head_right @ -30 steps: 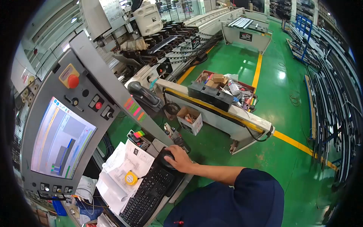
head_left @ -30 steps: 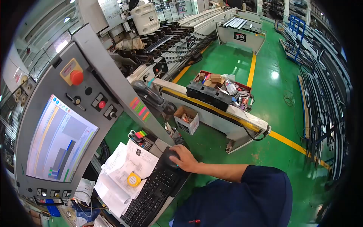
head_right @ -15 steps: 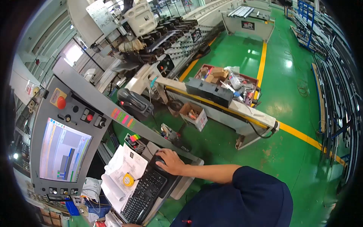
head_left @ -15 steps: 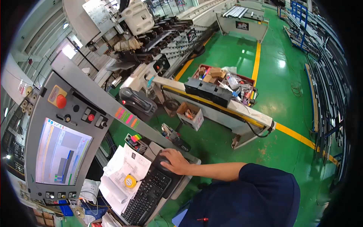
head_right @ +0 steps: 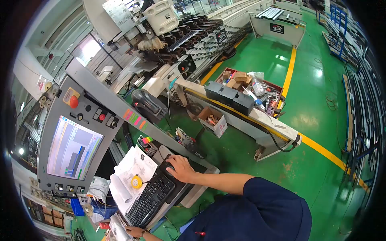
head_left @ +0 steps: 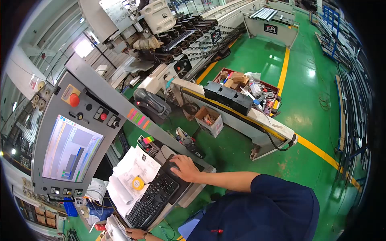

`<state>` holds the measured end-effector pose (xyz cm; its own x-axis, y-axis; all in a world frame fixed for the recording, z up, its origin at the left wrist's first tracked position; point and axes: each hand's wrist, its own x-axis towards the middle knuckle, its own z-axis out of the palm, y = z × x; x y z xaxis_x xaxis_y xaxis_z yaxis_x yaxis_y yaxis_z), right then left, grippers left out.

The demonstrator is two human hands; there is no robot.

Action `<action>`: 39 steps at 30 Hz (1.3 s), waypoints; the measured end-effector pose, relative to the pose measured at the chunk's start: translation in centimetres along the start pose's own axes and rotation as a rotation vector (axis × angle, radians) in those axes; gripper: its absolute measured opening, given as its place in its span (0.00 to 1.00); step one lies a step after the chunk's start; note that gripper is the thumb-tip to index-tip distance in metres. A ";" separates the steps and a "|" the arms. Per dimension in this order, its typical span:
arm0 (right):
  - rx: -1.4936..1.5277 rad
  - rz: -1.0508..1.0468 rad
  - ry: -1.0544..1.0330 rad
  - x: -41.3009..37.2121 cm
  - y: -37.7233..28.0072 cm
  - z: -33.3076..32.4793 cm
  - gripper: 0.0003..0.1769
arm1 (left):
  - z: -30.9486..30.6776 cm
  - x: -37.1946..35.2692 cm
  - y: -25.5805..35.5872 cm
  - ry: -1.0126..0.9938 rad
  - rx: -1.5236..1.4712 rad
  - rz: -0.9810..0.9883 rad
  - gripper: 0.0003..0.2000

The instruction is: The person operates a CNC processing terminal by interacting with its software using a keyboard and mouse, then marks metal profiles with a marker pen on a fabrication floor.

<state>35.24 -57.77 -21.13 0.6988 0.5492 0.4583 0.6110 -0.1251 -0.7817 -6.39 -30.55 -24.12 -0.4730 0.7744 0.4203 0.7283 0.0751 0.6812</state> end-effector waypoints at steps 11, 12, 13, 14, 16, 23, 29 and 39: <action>0.006 -0.027 0.012 0.1 0.1 0.0 0.22 | 3.5 2.3 -4.0 0.046 -0.093 0.066 0.34; 0.006 -0.029 0.015 0.1 0.1 0.1 0.22 | 2.9 1.6 -3.0 0.044 -0.102 0.065 0.34; 0.006 -0.031 0.016 0.0 0.2 0.1 0.22 | 2.5 1.3 -2.5 0.042 -0.111 0.064 0.34; 0.003 -0.031 0.015 0.0 0.1 0.0 0.22 | 2.6 1.4 -2.8 0.042 -0.103 0.067 0.34; -0.003 -0.033 0.013 0.0 0.0 -0.1 0.22 | 2.9 1.7 -3.3 0.042 -0.091 0.072 0.34; -0.007 -0.024 -0.012 0.0 -0.1 -0.1 0.22 | 3.1 2.0 -3.5 -0.001 -0.043 0.016 0.34; -0.012 -0.034 -0.003 0.0 0.0 0.0 0.21 | 3.9 2.3 -4.2 0.050 -0.048 0.026 0.34; -0.007 -0.023 0.004 0.0 -0.1 -0.2 0.22 | 3.6 2.3 -4.3 0.027 -0.080 0.054 0.34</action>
<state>35.26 -57.93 -20.91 0.6856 0.5491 0.4779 0.6296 -0.1178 -0.7679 -8.83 -26.82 -28.29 -0.4479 0.7587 0.4730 0.7119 -0.0174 0.7020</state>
